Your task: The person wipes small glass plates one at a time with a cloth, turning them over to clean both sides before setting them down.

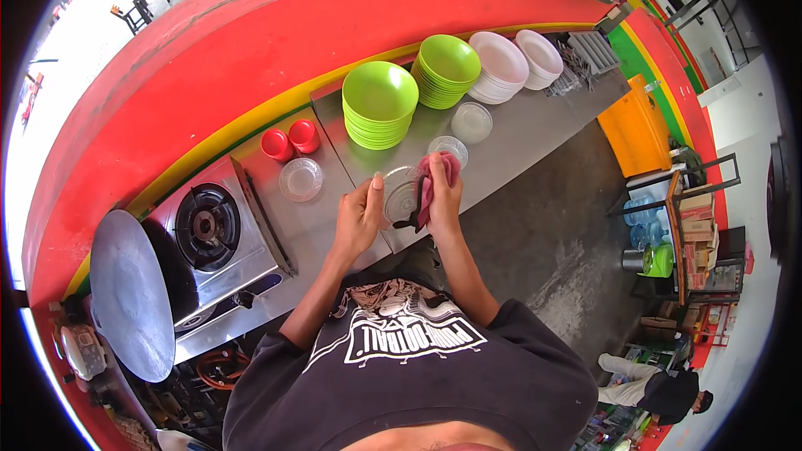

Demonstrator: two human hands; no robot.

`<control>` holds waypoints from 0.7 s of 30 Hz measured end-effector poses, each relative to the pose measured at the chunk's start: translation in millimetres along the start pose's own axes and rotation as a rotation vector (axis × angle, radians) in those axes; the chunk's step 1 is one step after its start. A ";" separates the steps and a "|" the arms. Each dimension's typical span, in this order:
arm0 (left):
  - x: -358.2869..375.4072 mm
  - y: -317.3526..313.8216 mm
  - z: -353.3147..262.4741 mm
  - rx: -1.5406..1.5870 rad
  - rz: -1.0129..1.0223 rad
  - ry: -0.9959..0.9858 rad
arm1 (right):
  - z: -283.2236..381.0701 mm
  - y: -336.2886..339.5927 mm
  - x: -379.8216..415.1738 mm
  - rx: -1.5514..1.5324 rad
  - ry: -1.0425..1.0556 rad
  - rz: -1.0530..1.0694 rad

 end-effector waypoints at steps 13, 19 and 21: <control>-0.6 4.3 17.1 0.150 0.386 0.212 | -3.6 14.4 7.0 0.312 0.097 0.360; 9.5 -13.0 27.4 0.469 0.296 0.129 | -19.0 26.7 2.9 -0.063 -0.043 -0.052; 13.0 -15.3 30.8 0.741 0.319 0.307 | -15.5 25.0 10.1 0.080 0.049 0.009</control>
Point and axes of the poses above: each hand's wrist, its own x-axis away from the middle knuckle, its own y-axis out of the back of the hand, z = x × y, the point moved 1 cm from there along -x, towards the middle knuckle, and after that the axes turned 2 degrees about -x, right-handed, at the moved point
